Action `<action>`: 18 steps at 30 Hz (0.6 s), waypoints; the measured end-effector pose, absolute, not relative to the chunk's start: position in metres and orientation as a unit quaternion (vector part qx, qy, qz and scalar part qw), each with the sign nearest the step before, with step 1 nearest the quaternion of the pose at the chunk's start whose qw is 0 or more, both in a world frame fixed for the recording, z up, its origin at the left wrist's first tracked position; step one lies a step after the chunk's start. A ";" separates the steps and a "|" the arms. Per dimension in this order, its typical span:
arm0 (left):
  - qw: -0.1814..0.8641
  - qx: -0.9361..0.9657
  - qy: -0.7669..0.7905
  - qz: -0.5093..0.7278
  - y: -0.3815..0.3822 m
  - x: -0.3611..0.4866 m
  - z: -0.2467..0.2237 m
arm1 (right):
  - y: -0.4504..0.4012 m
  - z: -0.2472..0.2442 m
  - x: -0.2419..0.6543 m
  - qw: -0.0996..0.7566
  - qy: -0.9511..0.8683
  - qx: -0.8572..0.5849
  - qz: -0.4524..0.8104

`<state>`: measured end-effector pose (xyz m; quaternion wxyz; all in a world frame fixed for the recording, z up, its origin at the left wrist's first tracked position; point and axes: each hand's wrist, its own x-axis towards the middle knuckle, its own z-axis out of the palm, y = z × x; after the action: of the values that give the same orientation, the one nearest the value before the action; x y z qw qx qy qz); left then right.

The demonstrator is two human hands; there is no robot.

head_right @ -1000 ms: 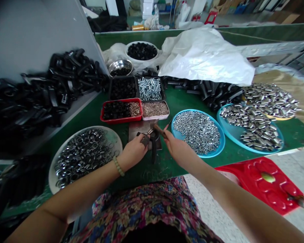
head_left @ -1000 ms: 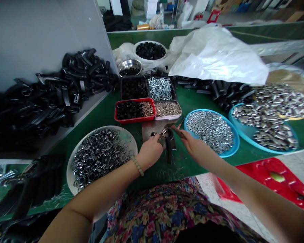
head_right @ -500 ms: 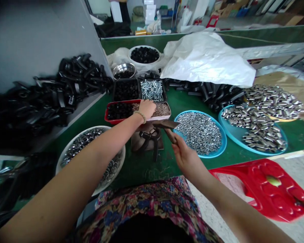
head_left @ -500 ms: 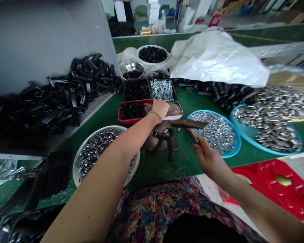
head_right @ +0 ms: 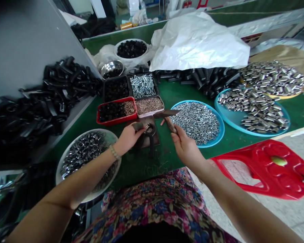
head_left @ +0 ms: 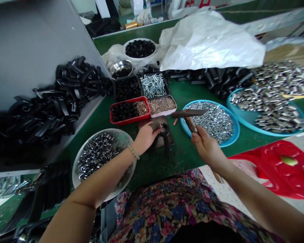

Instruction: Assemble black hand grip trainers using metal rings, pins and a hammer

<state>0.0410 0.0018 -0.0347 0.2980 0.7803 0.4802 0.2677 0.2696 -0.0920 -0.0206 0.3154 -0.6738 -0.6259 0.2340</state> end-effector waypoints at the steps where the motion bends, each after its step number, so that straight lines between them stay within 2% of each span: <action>1: 0.296 0.776 0.484 0.275 -0.007 0.040 -0.041 | -0.092 -0.021 0.269 0.319 -0.620 -0.676 0.239; 7: 0.215 0.817 0.488 0.218 -0.012 0.048 -0.060 | -0.096 -0.020 0.265 0.333 -0.631 -0.659 0.238; 13: 0.109 0.874 0.458 0.121 -0.015 0.048 -0.058 | -0.101 -0.024 0.266 0.333 -0.637 -0.653 0.238; 18: 0.064 0.908 0.412 0.040 -0.017 0.049 -0.054 | -0.101 -0.028 0.266 0.335 -0.633 -0.653 0.245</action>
<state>0.0495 -0.0173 -0.0536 0.0644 0.9080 0.4121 0.0399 0.2664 -0.1007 -0.0275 0.3346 -0.6534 -0.6333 0.2450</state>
